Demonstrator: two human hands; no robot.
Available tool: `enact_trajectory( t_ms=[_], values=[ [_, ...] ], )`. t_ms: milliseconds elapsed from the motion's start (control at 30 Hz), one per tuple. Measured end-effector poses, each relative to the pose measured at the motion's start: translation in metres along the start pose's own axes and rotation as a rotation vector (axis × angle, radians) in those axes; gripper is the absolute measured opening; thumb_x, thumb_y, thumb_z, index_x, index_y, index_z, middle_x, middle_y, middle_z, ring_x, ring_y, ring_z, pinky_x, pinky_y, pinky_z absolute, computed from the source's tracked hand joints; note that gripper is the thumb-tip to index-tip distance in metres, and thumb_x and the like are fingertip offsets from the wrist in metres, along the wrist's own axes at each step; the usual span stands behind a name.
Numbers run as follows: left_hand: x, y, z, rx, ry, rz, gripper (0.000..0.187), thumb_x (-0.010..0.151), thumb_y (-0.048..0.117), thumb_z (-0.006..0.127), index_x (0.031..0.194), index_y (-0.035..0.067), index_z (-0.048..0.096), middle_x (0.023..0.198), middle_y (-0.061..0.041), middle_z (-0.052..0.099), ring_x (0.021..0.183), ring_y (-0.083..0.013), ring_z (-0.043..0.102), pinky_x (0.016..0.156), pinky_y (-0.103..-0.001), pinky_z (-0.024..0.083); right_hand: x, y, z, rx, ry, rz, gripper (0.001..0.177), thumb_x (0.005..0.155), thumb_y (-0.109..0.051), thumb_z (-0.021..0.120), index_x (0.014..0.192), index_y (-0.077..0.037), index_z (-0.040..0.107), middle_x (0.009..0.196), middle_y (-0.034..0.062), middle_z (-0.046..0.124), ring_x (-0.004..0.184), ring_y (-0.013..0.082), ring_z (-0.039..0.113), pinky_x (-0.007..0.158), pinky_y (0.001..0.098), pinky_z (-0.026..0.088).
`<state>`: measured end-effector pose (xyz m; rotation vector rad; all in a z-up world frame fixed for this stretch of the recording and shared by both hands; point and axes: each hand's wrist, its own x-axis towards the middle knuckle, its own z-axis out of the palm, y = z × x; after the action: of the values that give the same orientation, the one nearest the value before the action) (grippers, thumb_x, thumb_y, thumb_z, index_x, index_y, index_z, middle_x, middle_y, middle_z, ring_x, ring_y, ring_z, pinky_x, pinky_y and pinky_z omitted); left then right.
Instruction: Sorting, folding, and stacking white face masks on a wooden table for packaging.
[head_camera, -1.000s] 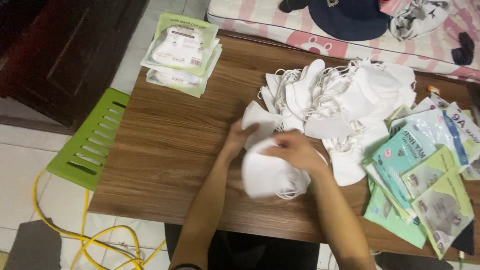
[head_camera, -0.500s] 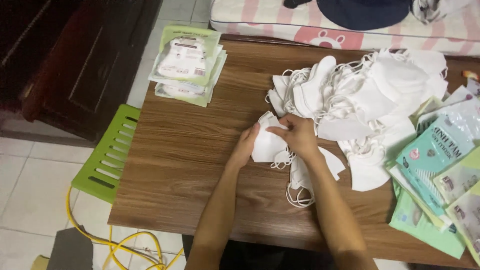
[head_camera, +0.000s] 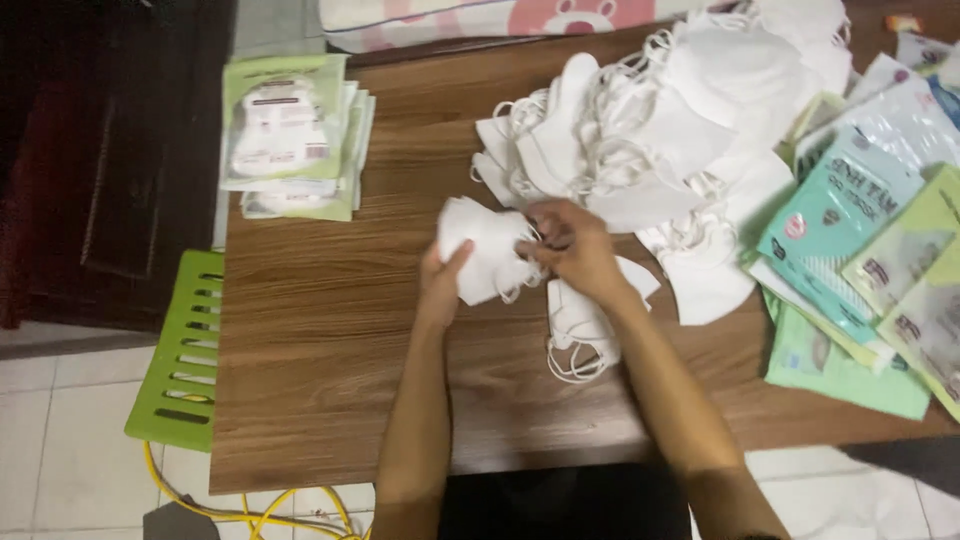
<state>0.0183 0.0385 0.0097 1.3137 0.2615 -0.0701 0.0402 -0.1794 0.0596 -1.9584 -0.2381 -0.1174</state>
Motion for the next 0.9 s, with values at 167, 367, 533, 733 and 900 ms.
enact_trajectory(
  t_ms=[167,367,533,733,900],
  values=[
    [-0.006,0.02,0.0,-0.194,0.207,-0.019,0.049,0.094,0.029,0.073,0.133,0.004,0.057,0.108,-0.009,0.07,0.094,-0.0194,0.066,0.087,-0.036,0.056,-0.035,-0.039,-0.073,-0.397,-0.095,0.06,0.051,0.075,-0.015,0.09,0.122,-0.008,0.072,0.108,0.0172,0.072,0.1,0.0368,0.069,0.089,0.0464,0.057],
    [-0.007,0.03,0.007,-0.278,0.206,0.034,0.058,0.095,0.034,0.074,0.142,0.007,0.054,0.12,-0.014,0.069,0.106,-0.0239,0.066,0.098,-0.043,0.054,-0.057,-0.009,-0.103,-0.754,-0.291,0.442,0.068,0.074,-0.037,0.089,0.132,-0.011,0.064,0.106,0.0123,0.074,0.109,0.0352,0.069,0.095,0.0489,0.054],
    [-0.004,0.023,0.004,-0.299,0.181,0.07,0.06,0.095,0.033,0.075,0.146,0.009,0.052,0.123,-0.014,0.068,0.11,-0.0246,0.065,0.101,-0.046,0.054,-0.067,0.008,-0.108,-0.647,-0.298,0.49,0.047,0.076,-0.033,0.087,0.114,-0.01,0.073,0.1,0.0155,0.076,0.106,0.0407,0.071,0.09,0.0514,0.054],
    [-0.002,0.012,0.003,-0.332,0.175,0.06,0.064,0.092,0.03,0.078,0.145,0.005,0.053,0.121,-0.013,0.068,0.108,-0.0239,0.065,0.098,-0.045,0.054,-0.095,-0.035,-0.112,0.135,0.007,0.094,0.027,0.074,-0.006,0.087,0.09,-0.004,0.065,0.101,0.0166,0.077,0.096,0.0248,0.072,0.091,0.0371,0.052],
    [-0.014,0.025,-0.001,-0.175,0.034,0.011,0.064,0.094,0.035,0.077,0.146,0.005,0.054,0.127,-0.017,0.066,0.115,-0.0262,0.062,0.104,-0.047,0.048,-0.063,-0.107,-0.06,0.011,-0.109,0.203,0.043,0.062,-0.017,0.098,0.094,0.003,0.077,0.095,0.0265,0.075,0.092,0.0327,0.07,0.086,0.0474,0.053]
  ],
)
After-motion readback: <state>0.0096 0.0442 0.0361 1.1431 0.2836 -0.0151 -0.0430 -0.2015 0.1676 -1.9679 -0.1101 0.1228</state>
